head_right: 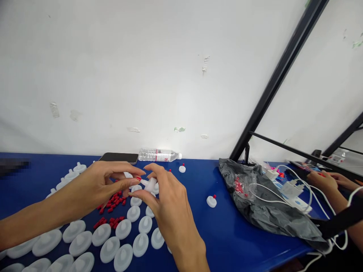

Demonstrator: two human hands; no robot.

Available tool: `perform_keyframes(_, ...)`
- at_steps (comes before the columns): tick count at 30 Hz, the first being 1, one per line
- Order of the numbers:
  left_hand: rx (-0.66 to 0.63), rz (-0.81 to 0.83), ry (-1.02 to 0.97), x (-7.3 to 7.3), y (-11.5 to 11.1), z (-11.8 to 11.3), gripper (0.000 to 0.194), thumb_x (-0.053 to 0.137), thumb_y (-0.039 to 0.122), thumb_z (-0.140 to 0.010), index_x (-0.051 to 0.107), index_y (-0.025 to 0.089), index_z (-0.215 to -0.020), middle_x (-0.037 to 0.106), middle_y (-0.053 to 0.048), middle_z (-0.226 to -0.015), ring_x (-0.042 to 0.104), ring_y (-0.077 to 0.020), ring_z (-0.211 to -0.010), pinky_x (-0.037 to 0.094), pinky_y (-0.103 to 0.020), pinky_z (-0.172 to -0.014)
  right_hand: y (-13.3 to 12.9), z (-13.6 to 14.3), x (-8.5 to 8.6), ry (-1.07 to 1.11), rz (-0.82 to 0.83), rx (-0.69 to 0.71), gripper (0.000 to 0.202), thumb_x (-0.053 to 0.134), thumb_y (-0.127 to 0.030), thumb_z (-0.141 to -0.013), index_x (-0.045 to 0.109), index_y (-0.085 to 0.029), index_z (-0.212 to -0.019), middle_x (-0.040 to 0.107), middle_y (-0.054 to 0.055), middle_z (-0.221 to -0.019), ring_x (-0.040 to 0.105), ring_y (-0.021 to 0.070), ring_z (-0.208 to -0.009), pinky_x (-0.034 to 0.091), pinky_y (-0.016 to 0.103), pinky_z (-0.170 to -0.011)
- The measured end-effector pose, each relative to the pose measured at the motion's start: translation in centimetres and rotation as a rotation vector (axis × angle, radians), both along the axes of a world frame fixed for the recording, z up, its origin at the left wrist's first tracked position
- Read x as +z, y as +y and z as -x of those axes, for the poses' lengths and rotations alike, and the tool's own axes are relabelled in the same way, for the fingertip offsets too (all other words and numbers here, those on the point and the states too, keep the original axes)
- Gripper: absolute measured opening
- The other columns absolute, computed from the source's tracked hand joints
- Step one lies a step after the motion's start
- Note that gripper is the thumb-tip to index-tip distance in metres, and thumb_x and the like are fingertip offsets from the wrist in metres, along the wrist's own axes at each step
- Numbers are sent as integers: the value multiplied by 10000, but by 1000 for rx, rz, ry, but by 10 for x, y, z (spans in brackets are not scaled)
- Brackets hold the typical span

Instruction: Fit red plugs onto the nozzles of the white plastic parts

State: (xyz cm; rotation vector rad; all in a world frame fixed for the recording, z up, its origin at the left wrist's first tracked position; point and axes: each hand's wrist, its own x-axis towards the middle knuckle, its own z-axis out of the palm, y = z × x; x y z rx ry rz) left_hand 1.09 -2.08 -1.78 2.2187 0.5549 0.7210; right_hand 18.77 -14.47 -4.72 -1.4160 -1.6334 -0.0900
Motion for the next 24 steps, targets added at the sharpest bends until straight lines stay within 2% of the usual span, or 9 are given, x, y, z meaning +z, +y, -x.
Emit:
perform_keyframes(3,-6,-104,13,-1,-2,-1,297,602,460,-1031,836,278,-1048,810,-6,-899,711,-138,-630,523,-220,-523,0,1,1,-50,-134,-41,396,848,-387,-941,646,-287,-1267,771,6,-1057,723,201,-928,591,307,-798)
perform_keyframes(5,-18,-142,25,0,-4,-2,288,588,433,-1040,822,271,-999,790,10,-834,669,-117,-584,483,-216,-515,-1,2,5,-50,-189,-51,343,848,-435,-929,691,-258,-1178,778,5,-995,717,194,-867,598,300,-748)
perform_keyframes(7,-22,-83,45,1,-6,-2,299,582,454,-1046,797,258,-979,754,22,-726,626,-113,-524,443,-212,-476,-1,2,8,-25,-217,-30,292,848,-442,-930,735,-246,-1115,805,4,-964,739,194,-841,620,303,-743)
perform_keyframes(9,-10,13,68,2,-6,-2,334,569,505,-1052,769,246,-991,724,30,-649,588,-120,-468,414,-217,-434,-2,0,10,9,-205,7,263,856,-389,-939,776,-253,-1149,845,14,-1044,786,209,-908,654,323,-819)
perform_keyframes(11,-8,5,57,2,-5,-1,358,546,514,-1065,746,234,-966,719,29,-644,587,-124,-474,425,-227,-451,-3,-2,11,23,-173,39,315,858,-298,-945,787,-271,-1251,848,20,-1197,809,236,-1065,657,369,-970)
perform_keyframes(14,-71,-218,-3,1,-3,2,401,468,426,-1117,692,218,-857,690,28,-686,613,-117,-578,449,-239,-572,-4,-6,11,14,-151,79,382,852,-188,-936,791,-277,-1303,826,5,-1287,791,241,-1193,616,390,-1101)
perform_keyframes(19,-96,-536,-57,1,-3,5,343,421,239,-1122,560,207,-811,558,39,-690,485,-108,-586,359,-265,-581,-7,-2,12,19,-213,96,366,887,-140,-890,824,-254,-1232,855,-12,-1184,821,201,-1053,643,301,-1011)
perform_keyframes(24,-107,-680,-50,-2,-3,8,268,376,51,-998,532,207,-846,567,22,-738,469,-114,-608,337,-274,-568,-8,4,14,11,-221,135,285,842,-162,-941,829,-258,-1209,858,-5,-1156,821,196,-1009,664,285,-931)
